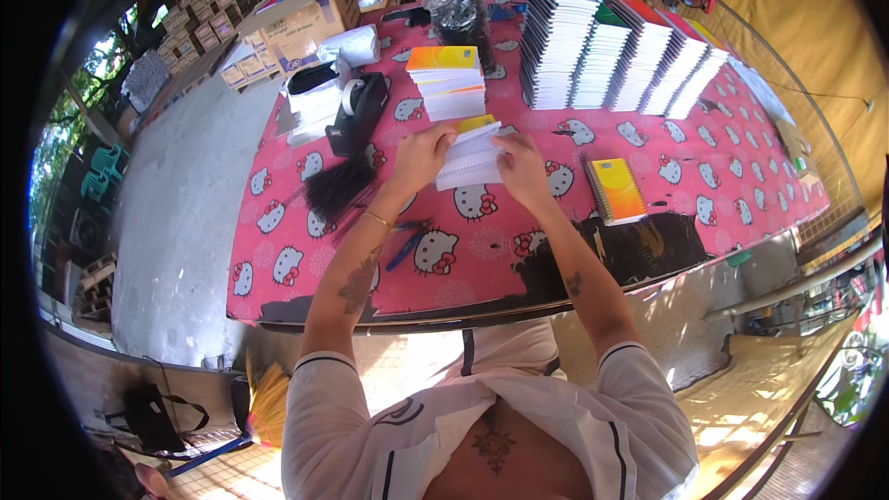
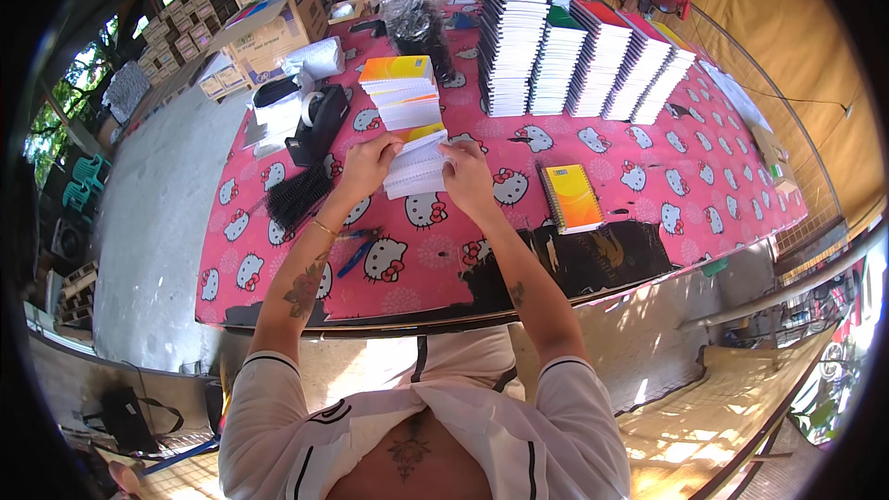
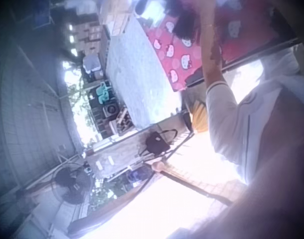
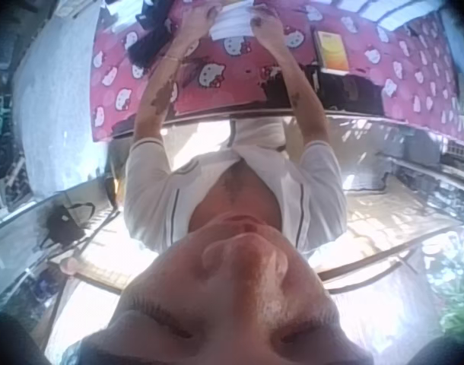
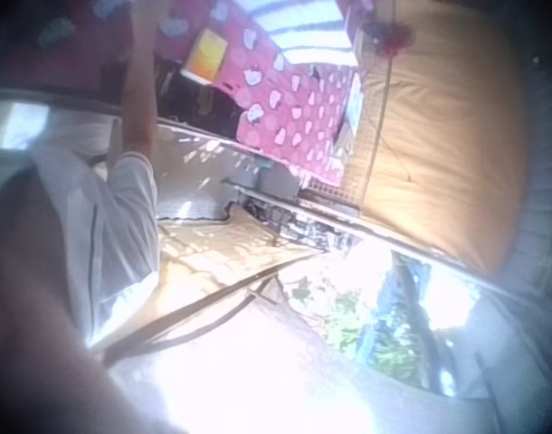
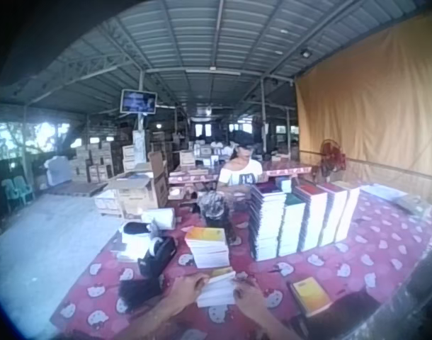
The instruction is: The person picks up small notebooks from a table, flips through the pages by hand, and places them onto stacks.
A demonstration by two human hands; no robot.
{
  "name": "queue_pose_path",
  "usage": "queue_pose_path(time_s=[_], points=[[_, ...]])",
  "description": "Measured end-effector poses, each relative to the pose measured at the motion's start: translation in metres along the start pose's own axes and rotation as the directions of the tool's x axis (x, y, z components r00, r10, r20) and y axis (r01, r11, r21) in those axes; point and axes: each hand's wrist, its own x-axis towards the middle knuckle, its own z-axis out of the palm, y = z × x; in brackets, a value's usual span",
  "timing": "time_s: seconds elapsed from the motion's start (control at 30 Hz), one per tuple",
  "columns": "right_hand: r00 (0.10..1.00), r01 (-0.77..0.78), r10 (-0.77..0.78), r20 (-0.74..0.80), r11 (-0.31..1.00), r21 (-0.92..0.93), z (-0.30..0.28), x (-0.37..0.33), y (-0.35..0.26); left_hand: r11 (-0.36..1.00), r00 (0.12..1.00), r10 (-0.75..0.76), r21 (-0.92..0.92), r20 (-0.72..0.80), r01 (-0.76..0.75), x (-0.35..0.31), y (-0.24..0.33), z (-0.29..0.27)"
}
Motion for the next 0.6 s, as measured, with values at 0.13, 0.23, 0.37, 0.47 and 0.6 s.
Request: queue_pose_path(time_s=[0.13, 0.23, 0.37, 0.47, 0.6], points=[[0.999, -0.048, 0.048, 0.016, 0.999, 0.023, -0.003, 0.008, -0.007, 1.0, 0.999, 0.027, -0.002, -0.035, -0.027, -0.004, -0.001, 0.002], [0.999, -0.026, 0.025, 0.033, 0.999, 0.042, -0.008, 0.012, -0.008, 1.0, 0.998, 0.014, -0.022, -0.057, -0.016, -0.006, -0.001, 0.003], [0.996, -0.064, 0.056, 0.064, 0.988, 0.142, -0.007, 0.015, -0.019, 1.0, 0.998, -0.016, -0.021, -0.052, 0.015, -0.008, 0.0, -0.002], [0.98, -0.186, 0.2, 0.016, 0.879, 0.439, -0.003, 0.019, -0.018, 0.998, 0.995, 0.057, 0.03, -0.078, -0.055, -0.012, 0.019, 0.003], [0.912, -0.275, 0.402, 0.078, 0.461, 0.844, -0.003, 0.028, -0.041, 0.949, 0.978, 0.197, 0.263, -0.068, -0.173, -0.009, 0.025, -0.01]])
